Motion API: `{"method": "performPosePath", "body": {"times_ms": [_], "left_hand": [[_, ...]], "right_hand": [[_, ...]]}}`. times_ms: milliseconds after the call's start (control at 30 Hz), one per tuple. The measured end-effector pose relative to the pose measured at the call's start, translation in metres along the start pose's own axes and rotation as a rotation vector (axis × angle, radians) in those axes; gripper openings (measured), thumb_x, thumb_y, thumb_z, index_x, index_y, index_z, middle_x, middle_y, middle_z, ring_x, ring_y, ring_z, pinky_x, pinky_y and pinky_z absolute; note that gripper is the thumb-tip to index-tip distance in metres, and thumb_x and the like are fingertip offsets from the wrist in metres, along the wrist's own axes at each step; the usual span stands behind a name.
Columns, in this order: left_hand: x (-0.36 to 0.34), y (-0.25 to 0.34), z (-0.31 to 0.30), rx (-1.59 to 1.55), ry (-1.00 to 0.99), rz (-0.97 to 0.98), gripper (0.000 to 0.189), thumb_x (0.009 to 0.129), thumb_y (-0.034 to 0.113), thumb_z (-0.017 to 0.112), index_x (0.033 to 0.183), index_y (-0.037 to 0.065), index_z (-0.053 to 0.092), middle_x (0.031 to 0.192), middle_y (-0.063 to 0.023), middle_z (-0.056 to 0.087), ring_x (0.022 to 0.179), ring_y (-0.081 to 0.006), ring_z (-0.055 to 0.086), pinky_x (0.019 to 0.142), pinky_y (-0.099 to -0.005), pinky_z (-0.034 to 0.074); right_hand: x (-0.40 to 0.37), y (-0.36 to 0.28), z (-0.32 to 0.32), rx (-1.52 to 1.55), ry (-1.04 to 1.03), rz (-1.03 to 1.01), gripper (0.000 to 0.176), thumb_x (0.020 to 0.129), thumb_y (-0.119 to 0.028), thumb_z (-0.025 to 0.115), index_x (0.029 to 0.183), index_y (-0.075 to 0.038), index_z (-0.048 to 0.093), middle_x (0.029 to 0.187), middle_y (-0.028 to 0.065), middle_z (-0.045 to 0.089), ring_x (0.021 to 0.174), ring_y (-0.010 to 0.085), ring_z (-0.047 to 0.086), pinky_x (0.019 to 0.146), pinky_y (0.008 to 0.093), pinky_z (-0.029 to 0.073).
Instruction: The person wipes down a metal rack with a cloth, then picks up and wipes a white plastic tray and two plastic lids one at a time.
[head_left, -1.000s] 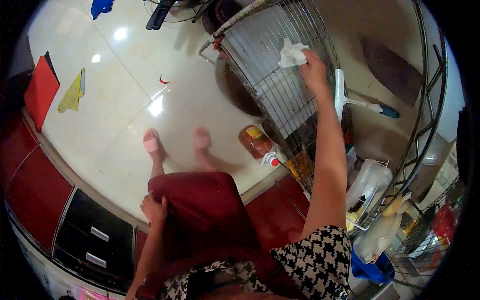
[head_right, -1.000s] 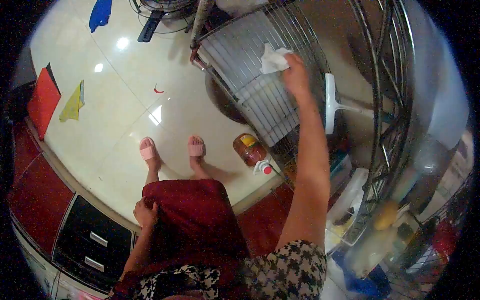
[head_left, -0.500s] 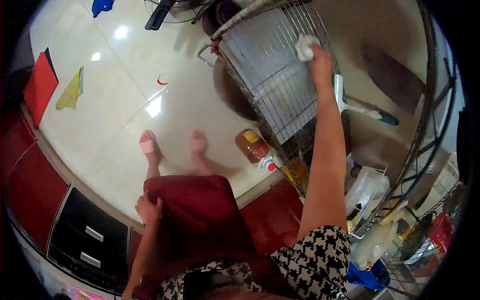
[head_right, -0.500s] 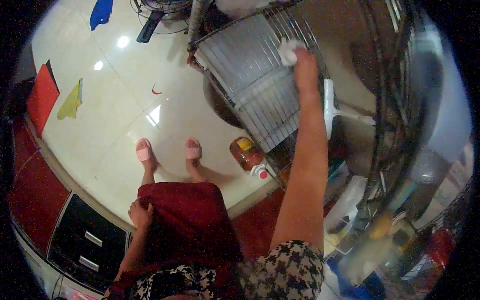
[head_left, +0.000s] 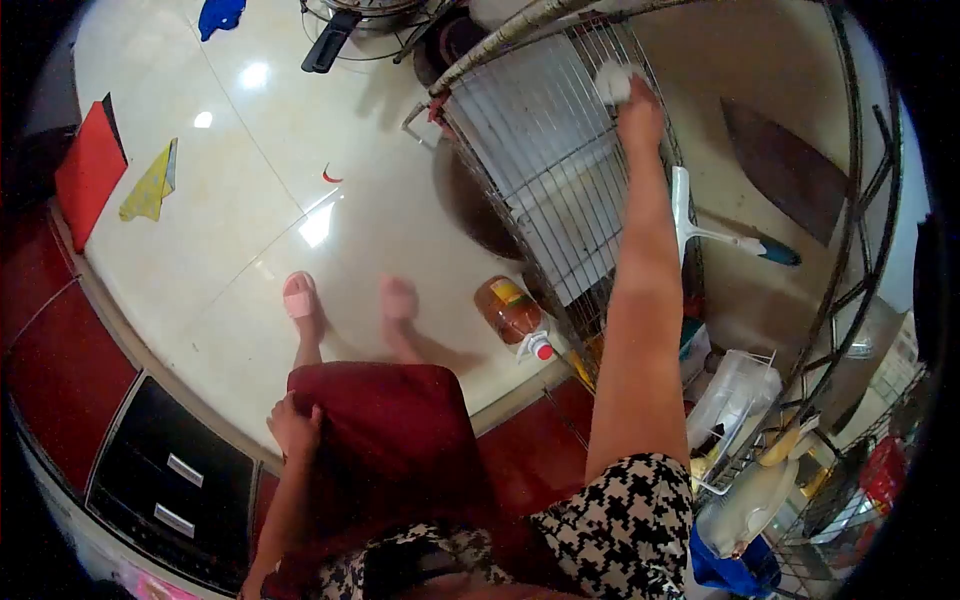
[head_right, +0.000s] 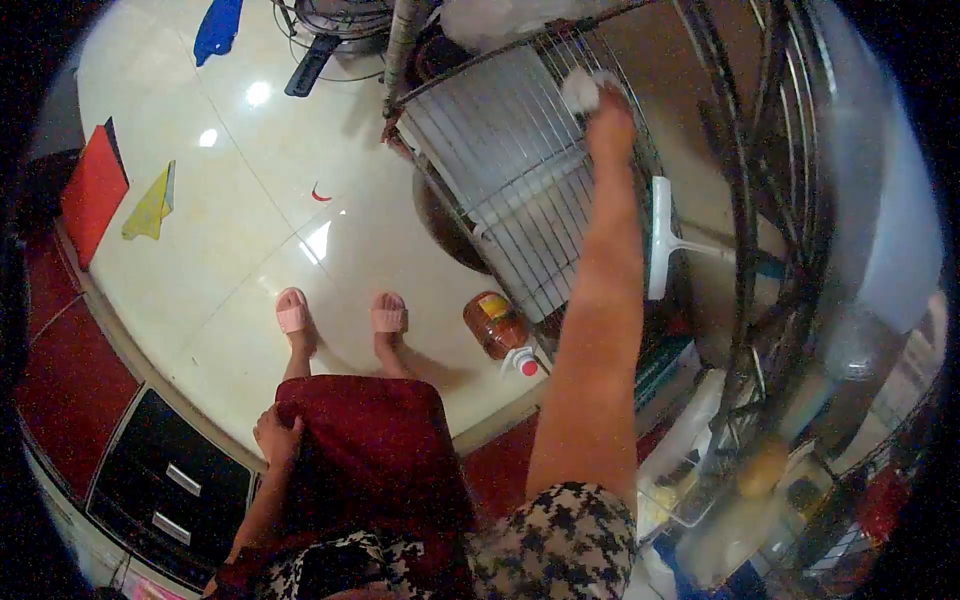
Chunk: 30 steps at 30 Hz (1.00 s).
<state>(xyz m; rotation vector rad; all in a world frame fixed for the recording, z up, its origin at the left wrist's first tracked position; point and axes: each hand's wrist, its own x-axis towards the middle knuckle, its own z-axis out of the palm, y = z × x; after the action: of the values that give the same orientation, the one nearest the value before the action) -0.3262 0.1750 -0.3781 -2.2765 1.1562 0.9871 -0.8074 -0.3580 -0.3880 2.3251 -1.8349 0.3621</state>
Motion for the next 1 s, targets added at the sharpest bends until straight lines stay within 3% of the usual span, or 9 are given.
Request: {"method": "performPosePath", "body": {"times_ms": [300, 467, 633, 700, 767, 833, 900, 1000], "left_hand": [[0.001, -0.004, 0.008, 0.014, 0.047, 0.042, 0.055, 0.07, 0.035, 0.065, 0.115, 0.008, 0.05, 0.101, -0.0107, 0.054, 0.101, -0.0281, 0.049, 0.094, -0.0444, 0.032], [-0.001, -0.006, 0.009, 0.015, 0.066, 0.064, 0.053, 0.071, 0.035, 0.065, 0.114, 0.008, 0.05, 0.1, -0.0103, 0.055, 0.1, -0.0281, 0.05, 0.092, -0.0438, 0.034], [0.001, -0.005, 0.006, 0.021, 0.024, 0.042, 0.05, 0.071, 0.034, 0.066, 0.112, 0.008, 0.051, 0.1, -0.0104, 0.055, 0.099, -0.0281, 0.05, 0.09, -0.0435, 0.035], [0.0, -0.007, 0.008, 0.016, 0.061, 0.066, 0.05, 0.071, 0.033, 0.066, 0.111, 0.008, 0.051, 0.1, -0.0107, 0.055, 0.098, -0.0284, 0.05, 0.089, -0.043, 0.035], [-0.003, -0.008, 0.009, 0.019, 0.089, 0.096, 0.049, 0.071, 0.033, 0.066, 0.11, 0.008, 0.051, 0.1, -0.0111, 0.055, 0.098, -0.0286, 0.05, 0.088, -0.0425, 0.036], [-0.002, -0.006, 0.004, -0.007, 0.071, 0.109, 0.049, 0.07, 0.032, 0.066, 0.11, 0.007, 0.052, 0.099, -0.0119, 0.055, 0.097, -0.0291, 0.05, 0.086, -0.0416, 0.037], [-0.001, -0.009, 0.006, 0.007, 0.065, 0.115, 0.049, 0.07, 0.032, 0.066, 0.11, 0.007, 0.051, 0.099, -0.0121, 0.055, 0.096, -0.0293, 0.051, 0.085, -0.0416, 0.037], [0.001, -0.007, 0.005, 0.01, 0.083, 0.121, 0.049, 0.069, 0.031, 0.066, 0.109, 0.007, 0.052, 0.098, -0.0125, 0.055, 0.094, -0.0296, 0.051, 0.084, -0.0418, 0.038]], "right_hand": [[-0.112, 0.019, -0.046, -0.084, -0.028, 0.231, 0.041, 0.075, 0.006, 0.042, 0.114, -0.002, 0.053, 0.119, 0.021, 0.05, 0.111, 0.0346, 0.047, 0.095, 0.0389, 0.037], [-0.146, 0.024, -0.059, -0.093, -0.034, 0.206, 0.043, 0.075, 0.006, 0.042, 0.116, -0.001, 0.051, 0.119, 0.0217, 0.05, 0.112, 0.0354, 0.047, 0.096, 0.0389, 0.037], [-0.138, 0.008, -0.064, -0.024, -0.047, 0.32, 0.049, 0.071, 0.005, 0.05, 0.119, -0.004, 0.05, 0.121, 0.0216, 0.048, 0.114, 0.0351, 0.045, 0.097, 0.0383, 0.036], [-0.105, -0.032, -0.065, 0.211, -0.066, 0.305, 0.052, 0.07, -0.001, 0.056, 0.121, -0.007, 0.049, 0.124, 0.0213, 0.046, 0.117, 0.0333, 0.043, 0.098, 0.0382, 0.034], [-0.081, -0.08, -0.058, 0.077, -0.126, 0.084, 0.053, 0.071, -0.007, 0.059, 0.123, -0.012, 0.047, 0.129, 0.0177, 0.042, 0.12, 0.0315, 0.039, 0.1, 0.0383, 0.032], [-0.071, -0.102, -0.049, -0.018, -0.119, 0.095, 0.052, 0.073, -0.008, 0.058, 0.123, -0.013, 0.047, 0.13, 0.0162, 0.041, 0.121, 0.031, 0.038, 0.1, 0.0384, 0.031], [-0.083, -0.097, -0.047, -0.113, -0.11, 0.11, 0.052, 0.074, -0.008, 0.057, 0.124, -0.015, 0.046, 0.132, 0.0146, 0.04, 0.122, 0.0306, 0.036, 0.101, 0.0385, 0.03], [-0.123, -0.059, -0.057, 0.102, -0.111, 0.156, 0.046, 0.078, -0.006, 0.054, 0.122, -0.015, 0.048, 0.13, 0.0146, 0.042, 0.119, 0.0311, 0.039, 0.099, 0.0399, 0.033]]}}
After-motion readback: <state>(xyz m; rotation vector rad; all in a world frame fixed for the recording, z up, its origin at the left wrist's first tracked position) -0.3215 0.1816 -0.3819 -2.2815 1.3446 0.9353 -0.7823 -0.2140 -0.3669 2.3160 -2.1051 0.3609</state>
